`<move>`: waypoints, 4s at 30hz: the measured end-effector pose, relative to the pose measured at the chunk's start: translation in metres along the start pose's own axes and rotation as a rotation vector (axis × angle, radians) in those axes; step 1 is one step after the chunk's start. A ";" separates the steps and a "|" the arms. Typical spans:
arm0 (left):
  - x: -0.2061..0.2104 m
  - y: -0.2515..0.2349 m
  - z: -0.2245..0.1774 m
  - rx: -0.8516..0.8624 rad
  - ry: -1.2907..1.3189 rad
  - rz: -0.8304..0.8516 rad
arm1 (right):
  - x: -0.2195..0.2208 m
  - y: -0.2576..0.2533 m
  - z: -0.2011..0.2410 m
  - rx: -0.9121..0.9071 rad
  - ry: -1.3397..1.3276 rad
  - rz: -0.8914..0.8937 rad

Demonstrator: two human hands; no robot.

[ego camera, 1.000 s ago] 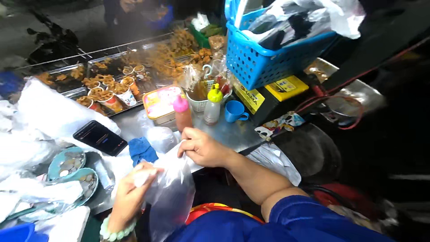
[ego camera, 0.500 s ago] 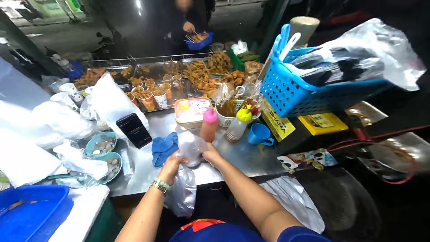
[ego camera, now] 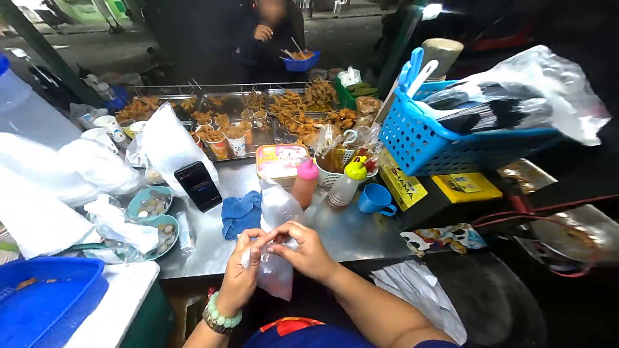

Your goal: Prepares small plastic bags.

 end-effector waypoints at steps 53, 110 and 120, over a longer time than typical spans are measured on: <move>0.012 -0.012 0.124 -0.945 0.009 0.026 | -0.026 -0.012 -0.147 0.863 -0.099 -0.213; -0.001 0.047 0.024 -0.555 0.687 -0.307 | 0.017 0.015 -0.037 0.360 -0.283 0.044; -0.010 -0.037 -0.014 -0.116 -0.165 0.217 | -0.059 -0.013 0.022 -0.034 0.102 0.117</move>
Point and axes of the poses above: each hand's wrist, its own y-axis away from the middle knuckle, its own x-axis out of the palm, z = x × y, the point moved 8 cm from there along -y, towards the middle knuckle, and after that the axes turned 8 degrees about x, right-handed, at the moved point
